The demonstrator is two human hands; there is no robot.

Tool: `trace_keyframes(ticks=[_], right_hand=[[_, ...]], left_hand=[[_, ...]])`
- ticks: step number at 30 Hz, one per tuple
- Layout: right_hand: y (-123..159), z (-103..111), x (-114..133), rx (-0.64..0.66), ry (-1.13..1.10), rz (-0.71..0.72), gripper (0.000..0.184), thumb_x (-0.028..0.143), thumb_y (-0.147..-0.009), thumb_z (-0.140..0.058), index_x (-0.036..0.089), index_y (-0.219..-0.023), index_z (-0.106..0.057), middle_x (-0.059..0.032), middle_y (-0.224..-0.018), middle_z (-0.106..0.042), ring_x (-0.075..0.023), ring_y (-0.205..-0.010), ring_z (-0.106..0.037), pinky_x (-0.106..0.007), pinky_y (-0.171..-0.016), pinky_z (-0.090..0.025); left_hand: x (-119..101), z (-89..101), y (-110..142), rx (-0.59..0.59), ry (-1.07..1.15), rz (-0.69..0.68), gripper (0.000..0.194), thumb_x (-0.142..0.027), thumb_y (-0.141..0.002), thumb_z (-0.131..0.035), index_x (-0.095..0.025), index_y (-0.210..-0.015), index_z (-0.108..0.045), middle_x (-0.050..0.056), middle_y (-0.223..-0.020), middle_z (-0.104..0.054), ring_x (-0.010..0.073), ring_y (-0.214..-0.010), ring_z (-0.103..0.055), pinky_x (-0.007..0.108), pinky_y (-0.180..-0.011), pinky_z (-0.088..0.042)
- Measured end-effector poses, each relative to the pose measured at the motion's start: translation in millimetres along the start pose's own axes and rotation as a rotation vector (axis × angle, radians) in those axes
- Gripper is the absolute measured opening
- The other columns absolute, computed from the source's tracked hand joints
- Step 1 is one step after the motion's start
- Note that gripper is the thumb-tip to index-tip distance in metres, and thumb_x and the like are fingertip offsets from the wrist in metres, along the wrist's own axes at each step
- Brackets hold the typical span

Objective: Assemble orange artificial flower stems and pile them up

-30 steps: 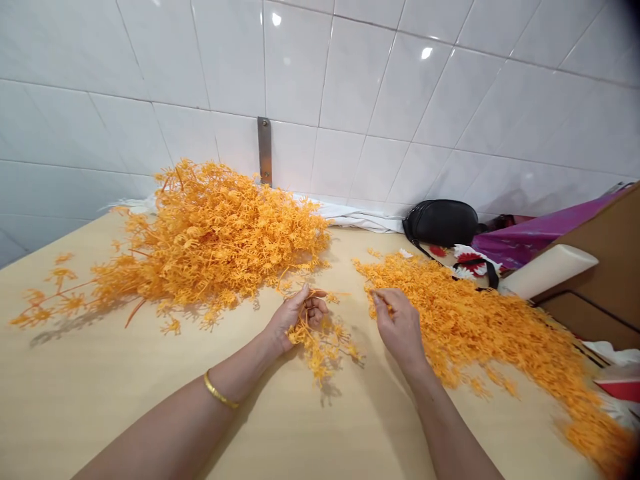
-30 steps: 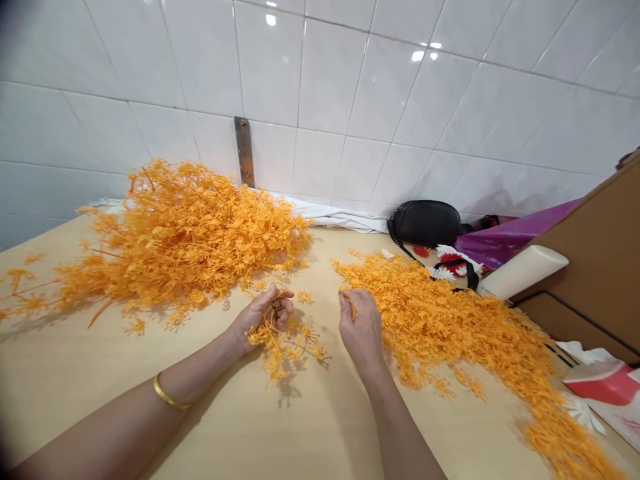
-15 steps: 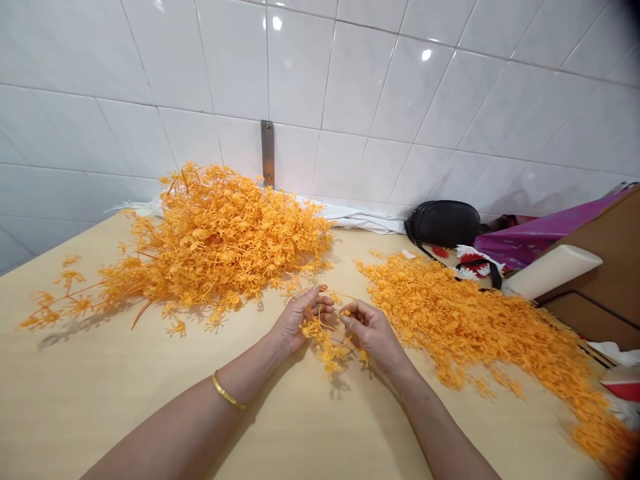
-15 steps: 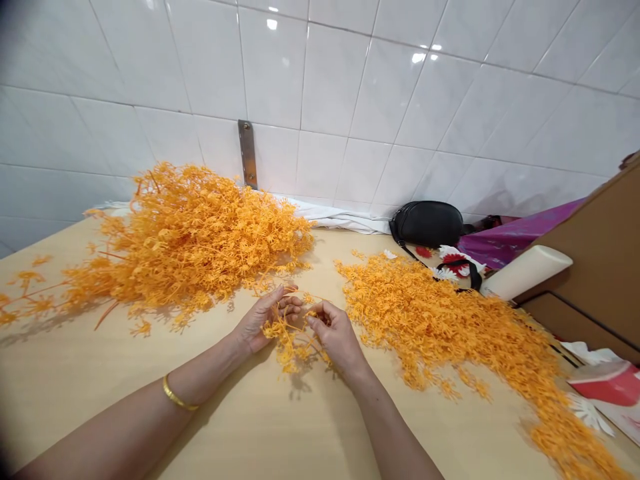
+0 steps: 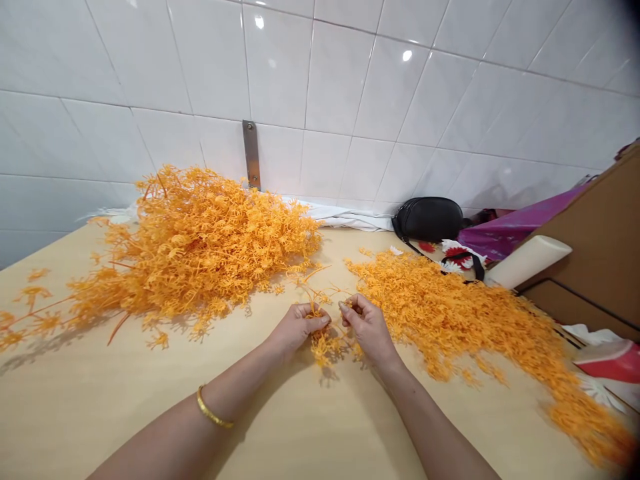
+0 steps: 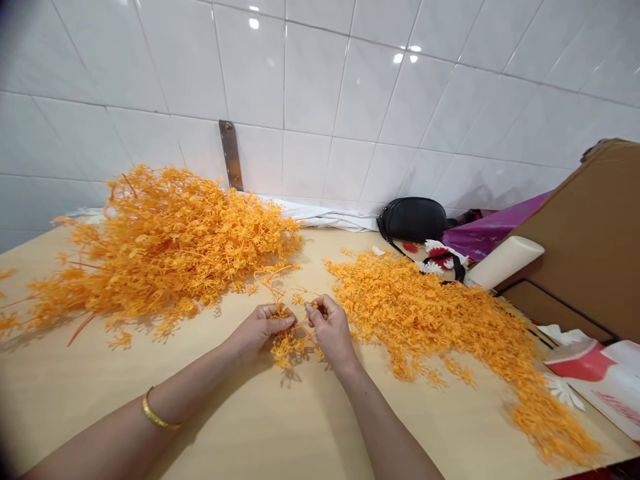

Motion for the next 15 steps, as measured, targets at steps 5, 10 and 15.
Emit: trace_keyframes(ticks=[5, 10, 15], right_hand=[[-2, -2, -3, -0.217, -0.085, -0.036, 0.022, 0.036, -0.072, -0.055, 0.018, -0.063, -0.047, 0.0046, -0.054, -0.046, -0.0090, -0.051, -0.043, -0.022, -0.051, -0.035], [-13, 38, -3, -0.606, -0.282, -0.101, 0.025, 0.039, -0.067, -0.056, 0.019, -0.062, -0.042, 0.0061, -0.050, -0.048, -0.0080, -0.046, -0.046, -0.023, -0.050, -0.039], [-20, 68, -3, -0.645, -0.423, -0.155, 0.027, 0.031, -0.059, -0.061, 0.022, -0.073, -0.040, 0.0067, -0.053, -0.052, -0.0083, -0.044, -0.048, -0.022, -0.048, -0.040]], left_hand=[[3, -4.2, -5, -0.065, -0.099, -0.065, 0.018, -0.023, -0.056, -0.069, -0.011, -0.060, -0.056, 0.003, -0.051, -0.056, 0.0083, -0.042, -0.048, 0.022, -0.044, -0.035], [2, 3.9, -3, -0.187, -0.089, -0.162, 0.016, -0.024, -0.058, -0.066, -0.012, -0.059, -0.055, -0.001, -0.046, -0.050, 0.0055, -0.039, -0.042, 0.019, -0.041, -0.030], [-3, 14.2, -4, -0.230, -0.001, -0.197, 0.019, -0.024, -0.055, -0.069, -0.012, -0.062, -0.055, -0.001, -0.051, -0.053, 0.0078, -0.046, -0.048, 0.020, -0.046, -0.036]])
Point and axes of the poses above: each hand's wrist, its own y-axis away from the middle knuckle, its own z-axis out of the back of the hand, x = y × z, the point moved 2 cm from there along -y, towards the middle knuckle
